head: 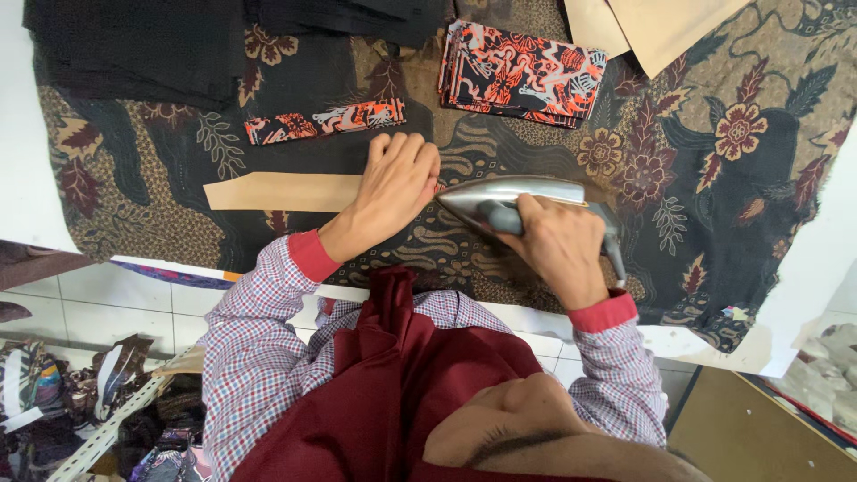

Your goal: The person repeatedly folds narrow strips of patterned fabric over a cardboard template and presses them with a handheld iron. The person stacks finished strips on the table and continues the same folding and pressing sequence on new strips.

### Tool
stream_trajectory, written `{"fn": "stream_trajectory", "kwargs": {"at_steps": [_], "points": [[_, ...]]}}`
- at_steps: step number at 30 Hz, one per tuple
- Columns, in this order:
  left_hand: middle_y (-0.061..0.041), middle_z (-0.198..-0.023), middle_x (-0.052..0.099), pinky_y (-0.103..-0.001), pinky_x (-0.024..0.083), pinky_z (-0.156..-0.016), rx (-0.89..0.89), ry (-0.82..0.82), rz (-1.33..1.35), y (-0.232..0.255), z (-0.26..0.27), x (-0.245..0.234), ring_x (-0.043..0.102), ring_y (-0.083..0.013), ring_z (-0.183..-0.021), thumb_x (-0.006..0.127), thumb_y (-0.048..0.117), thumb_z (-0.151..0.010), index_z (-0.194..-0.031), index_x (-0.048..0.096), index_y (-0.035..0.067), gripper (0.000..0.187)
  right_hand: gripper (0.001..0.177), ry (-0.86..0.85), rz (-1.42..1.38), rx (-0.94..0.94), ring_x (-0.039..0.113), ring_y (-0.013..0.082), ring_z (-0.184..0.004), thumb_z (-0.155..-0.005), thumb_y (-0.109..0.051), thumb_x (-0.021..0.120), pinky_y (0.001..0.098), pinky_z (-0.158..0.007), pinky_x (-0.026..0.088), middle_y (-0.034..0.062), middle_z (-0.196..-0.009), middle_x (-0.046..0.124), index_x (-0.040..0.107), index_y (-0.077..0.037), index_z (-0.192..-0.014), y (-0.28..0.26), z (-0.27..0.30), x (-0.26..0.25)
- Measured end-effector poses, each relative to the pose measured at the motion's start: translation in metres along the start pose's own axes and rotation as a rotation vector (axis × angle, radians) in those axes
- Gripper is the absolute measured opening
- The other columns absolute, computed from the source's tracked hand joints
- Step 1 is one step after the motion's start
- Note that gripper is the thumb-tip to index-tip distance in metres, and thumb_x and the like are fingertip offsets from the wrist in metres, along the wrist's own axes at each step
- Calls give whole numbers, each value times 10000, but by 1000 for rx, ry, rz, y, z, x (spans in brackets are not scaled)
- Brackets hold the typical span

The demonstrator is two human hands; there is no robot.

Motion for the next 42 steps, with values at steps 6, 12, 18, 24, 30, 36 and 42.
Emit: {"fn": "stream_trajectory", "kwargs": {"at_steps": [6, 12, 18, 24, 30, 36, 42], "points": [[-53, -1102, 546, -428, 328, -964, -14, 146, -33, 9, 16, -22, 529, -248, -1067, 656, -2, -834, -1082, 616, 96, 269, 458, 26, 18, -35, 648, 296, -541, -817, -546, 790, 432, -469, 438, 80, -663, 664, 630, -117, -840, -19, -14, -2], [-63, -1109, 528, -443, 326, -1002, 82, 104, -112, 23, 22, 5, 509, -257, -1103, 691, 95, -849, -1049, 651, 125, 206, 508, 28, 30, 37, 669, 305, -557, -850, -614, 761, 437, -467, 445, 112, -644, 678, 656, -120, -801, 9, 5, -5], [-69, -1063, 514, -471, 331, -1036, 88, 55, -170, 18, 18, 19, 498, -262, -1077, 743, 243, -898, -984, 644, 116, 183, 491, 93, 95, 183, 692, 314, -621, -845, -620, 782, 427, -511, 485, 114, -674, 679, 677, -141, -819, 66, 46, -11], [-63, -1039, 564, -456, 344, -982, 120, 9, -114, 23, 10, 30, 517, -262, -1045, 771, 241, -866, -1015, 651, 108, 233, 448, 263, -72, 369, 694, 310, -684, -883, -513, 836, 416, -596, 520, 143, -785, 712, 719, -88, -963, 162, 88, -20], [-57, -969, 605, -442, 353, -929, 125, -49, -95, 16, 0, 41, 542, -271, -997, 772, 201, -844, -983, 643, 101, 215, 244, 1051, -1186, 384, 608, 131, -872, -1223, -256, 632, 284, -842, 498, 61, -1032, 693, 630, -12, -1217, 262, 140, 9], [-66, -952, 615, -434, 353, -905, 185, -19, -128, 24, -6, 38, 555, -267, -996, 760, 171, -800, -918, 631, 121, 182, 293, 616, -828, 639, 575, 149, -962, -1164, -314, 693, 301, -843, 443, 62, -1207, 703, 622, -52, -1275, 245, 140, 23], [-28, -944, 617, -425, 356, -959, 233, 24, -75, 44, 10, 19, 563, -238, -1004, 724, 146, -857, -949, 616, 127, 144, 535, 305, -302, 48, 535, 378, -1216, -864, -250, 789, 468, -1076, 395, 161, -1302, 627, 665, -32, -1337, 82, 79, 0]]}}
Point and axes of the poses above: each hand's wrist, its own z-axis away from the middle knuckle, its own x-axis out of the palm, y = z × x, the point moved 9 cm from there along -z, towards the middle knuckle
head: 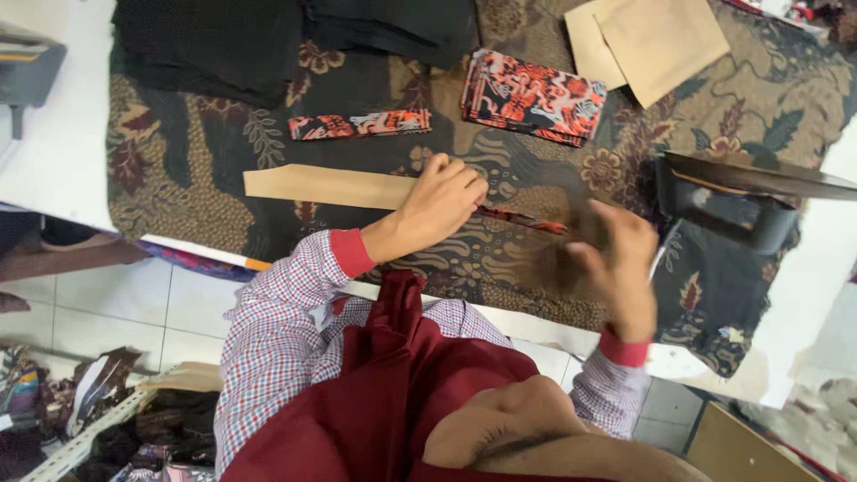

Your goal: The person repeatedly folds narrow strips of patterned fabric over a cardboard template and presses them with a handheld iron. The person stacks finished strips on the table and continues the same folding and pressing sequence on new strips.

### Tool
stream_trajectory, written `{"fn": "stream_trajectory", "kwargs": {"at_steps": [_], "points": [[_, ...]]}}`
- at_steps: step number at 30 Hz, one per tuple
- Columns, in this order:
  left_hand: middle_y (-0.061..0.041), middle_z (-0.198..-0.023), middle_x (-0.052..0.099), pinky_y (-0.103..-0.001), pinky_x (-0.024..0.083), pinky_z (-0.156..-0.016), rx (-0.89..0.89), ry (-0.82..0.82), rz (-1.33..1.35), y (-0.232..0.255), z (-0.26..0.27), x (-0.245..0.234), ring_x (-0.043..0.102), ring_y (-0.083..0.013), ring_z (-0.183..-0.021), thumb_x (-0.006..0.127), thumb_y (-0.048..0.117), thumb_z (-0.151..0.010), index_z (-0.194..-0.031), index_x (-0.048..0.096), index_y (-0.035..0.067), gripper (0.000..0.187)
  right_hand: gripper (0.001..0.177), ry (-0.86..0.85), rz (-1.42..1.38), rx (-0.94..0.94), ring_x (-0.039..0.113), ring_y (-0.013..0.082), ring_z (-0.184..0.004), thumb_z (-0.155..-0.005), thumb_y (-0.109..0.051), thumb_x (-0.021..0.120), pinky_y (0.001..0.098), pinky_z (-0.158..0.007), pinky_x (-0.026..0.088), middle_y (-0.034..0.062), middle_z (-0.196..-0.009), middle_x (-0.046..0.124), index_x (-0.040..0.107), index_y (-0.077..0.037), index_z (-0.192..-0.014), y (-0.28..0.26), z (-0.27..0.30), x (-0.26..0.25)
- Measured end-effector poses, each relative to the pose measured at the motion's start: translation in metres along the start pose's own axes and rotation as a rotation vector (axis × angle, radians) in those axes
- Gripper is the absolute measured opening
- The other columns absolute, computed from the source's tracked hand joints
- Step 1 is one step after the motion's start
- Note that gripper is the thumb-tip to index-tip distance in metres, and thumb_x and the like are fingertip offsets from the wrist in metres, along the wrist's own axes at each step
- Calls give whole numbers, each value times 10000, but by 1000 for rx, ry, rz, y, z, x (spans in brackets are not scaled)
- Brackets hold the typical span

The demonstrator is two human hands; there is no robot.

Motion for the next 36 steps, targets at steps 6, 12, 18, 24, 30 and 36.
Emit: {"fn": "stream_trajectory", "kwargs": {"at_steps": [6, 12, 18, 24, 30, 36], "points": [[-11, -907, 681, -447, 389, -947, -175, 122, 123, -39, 33, -61, 626, -225, -947, 708, 166, -895, -947, 664, 137, 74, 117, -98, -147, -120, 564, 354, -1144, -977, -146, 699, 462, -978, 431, 123, -1187, 637, 711, -90, -1079, -66, -63, 45], [-51, -894, 709, -353, 503, -823, -526, 303, 267, -118, 87, -133, 683, -194, -856, 732, 169, -943, -986, 715, 99, 84, 131, -85, -275, -257, 584, 370, -960, -1029, -115, 661, 443, -835, 457, 178, -1016, 588, 693, -68, -1147, -123, -136, 84], [-43, -866, 720, -398, 413, -832, -613, 350, -21, -157, 107, -146, 642, -231, -840, 760, 113, -925, -948, 721, 81, 55, 110, 10, -164, -276, 633, 298, -875, -950, -154, 702, 467, -769, 400, 85, -930, 663, 638, -92, -1014, -158, -195, 124], [-58, -934, 633, -424, 392, -863, -627, 304, -241, -160, 104, -134, 594, -258, -959, 797, 131, -873, -972, 726, 106, 124, 147, 89, -2, -293, 591, 312, -967, -946, -214, 743, 467, -790, 404, 103, -1001, 613, 653, -117, -1009, -157, -189, 138], [-91, -1104, 594, -439, 414, -898, -337, 340, -295, -118, 55, -116, 564, -288, -1086, 771, 110, -878, -1078, 710, 101, 209, 175, 212, 27, -194, 581, 310, -1056, -968, -174, 728, 443, -871, 425, 84, -1082, 627, 688, -135, -1134, -92, -155, 86], [-69, -1092, 622, -360, 509, -946, 203, 334, -291, -51, -45, -18, 611, -240, -1067, 634, 125, -855, -1075, 687, 44, 239, 281, 243, 175, -101, 600, 277, -1199, -1039, -91, 658, 421, -978, 436, 56, -1322, 662, 660, -103, -1320, -24, -130, 50]]}}
Point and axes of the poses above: each hand's wrist, its own z-axis away from the middle knuckle, its own x-axis out of the palm, y = z × x, the point moved 9 cm from there along -z, towards the middle knuckle
